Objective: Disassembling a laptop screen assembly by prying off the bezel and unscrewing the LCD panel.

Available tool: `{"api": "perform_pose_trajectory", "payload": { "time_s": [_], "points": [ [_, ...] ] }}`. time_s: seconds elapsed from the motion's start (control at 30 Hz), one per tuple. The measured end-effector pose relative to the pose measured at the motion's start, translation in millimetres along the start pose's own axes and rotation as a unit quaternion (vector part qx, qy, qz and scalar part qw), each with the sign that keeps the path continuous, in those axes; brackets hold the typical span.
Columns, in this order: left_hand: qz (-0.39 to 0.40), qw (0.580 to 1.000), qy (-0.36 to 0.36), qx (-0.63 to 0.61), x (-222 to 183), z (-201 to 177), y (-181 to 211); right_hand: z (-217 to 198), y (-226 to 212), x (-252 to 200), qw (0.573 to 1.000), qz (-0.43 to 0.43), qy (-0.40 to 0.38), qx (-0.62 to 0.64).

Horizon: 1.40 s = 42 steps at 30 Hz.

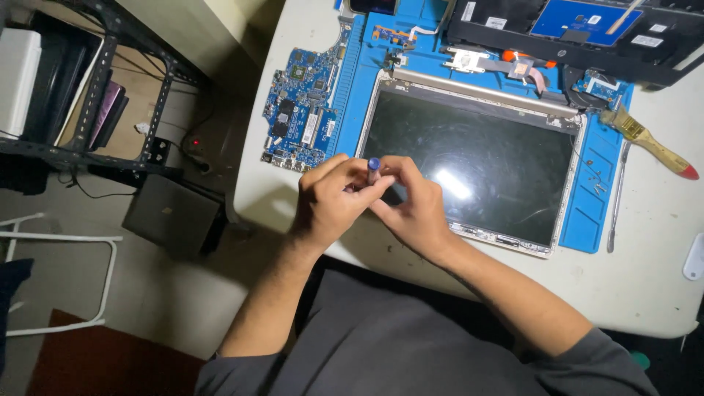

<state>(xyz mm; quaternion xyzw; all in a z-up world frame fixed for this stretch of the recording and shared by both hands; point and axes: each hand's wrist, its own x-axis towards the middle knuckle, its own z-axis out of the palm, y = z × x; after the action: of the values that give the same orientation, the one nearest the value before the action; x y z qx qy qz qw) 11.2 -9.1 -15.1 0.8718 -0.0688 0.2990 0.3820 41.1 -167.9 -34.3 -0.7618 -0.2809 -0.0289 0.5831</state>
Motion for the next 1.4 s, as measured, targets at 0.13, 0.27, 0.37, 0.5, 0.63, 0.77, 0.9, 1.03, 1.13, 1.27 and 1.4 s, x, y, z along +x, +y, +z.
{"api": "perform_pose_trajectory", "payload": {
  "time_s": [0.13, 0.27, 0.37, 0.5, 0.63, 0.77, 0.9, 1.03, 1.13, 1.27, 1.4],
  "points": [
    [-0.004, 1.000, -0.008, -0.023, 1.8, -8.0, 11.3, 1.0, 4.5, 3.3, 1.000, 0.006, -0.014, 0.025],
    [-0.017, 0.986, -0.083, -0.141, 11.7, -28.8, 32.1, -5.9, 9.3, 2.0, 0.997, 0.026, -0.057, 0.039],
    [-0.020, 0.970, -0.132, -0.203, 13.7, -40.4, 38.1, -9.6, 9.4, 2.2, 0.996, 0.032, -0.078, 0.042],
    [0.002, 0.980, -0.092, -0.175, 3.2, -33.2, 28.2, -7.9, 2.8, 2.8, 0.992, 0.023, -0.103, 0.068],
    [-0.010, 0.990, -0.047, -0.132, -2.3, -30.8, 25.3, -10.8, -2.3, 7.7, 0.992, 0.002, -0.109, 0.059],
    [-0.016, 0.994, -0.023, -0.105, -1.9, -23.8, 24.4, -8.4, 4.5, 7.1, 0.992, -0.049, -0.112, 0.007],
    [-0.006, 0.992, -0.055, -0.116, -0.4, -19.5, 22.0, -13.3, -2.9, 13.8, 0.989, -0.055, -0.140, -0.003],
    [-0.018, 0.972, -0.132, -0.192, 2.7, -35.1, 33.7, -14.9, 1.4, 11.1, 0.985, -0.061, -0.157, -0.027],
    [-0.016, 0.978, -0.139, -0.156, 1.9, -39.6, 32.4, -14.7, 7.4, 7.9, 0.983, -0.044, -0.177, -0.037],
    [-0.018, 0.990, -0.087, -0.111, -4.5, -30.5, 21.5, -15.2, 4.6, 10.1, 0.979, -0.064, -0.192, -0.032],
    [-0.029, 0.996, -0.037, -0.078, -6.6, -22.8, 20.4, -11.1, 15.7, 6.7, 0.989, -0.064, -0.128, -0.021]
  ]
}}
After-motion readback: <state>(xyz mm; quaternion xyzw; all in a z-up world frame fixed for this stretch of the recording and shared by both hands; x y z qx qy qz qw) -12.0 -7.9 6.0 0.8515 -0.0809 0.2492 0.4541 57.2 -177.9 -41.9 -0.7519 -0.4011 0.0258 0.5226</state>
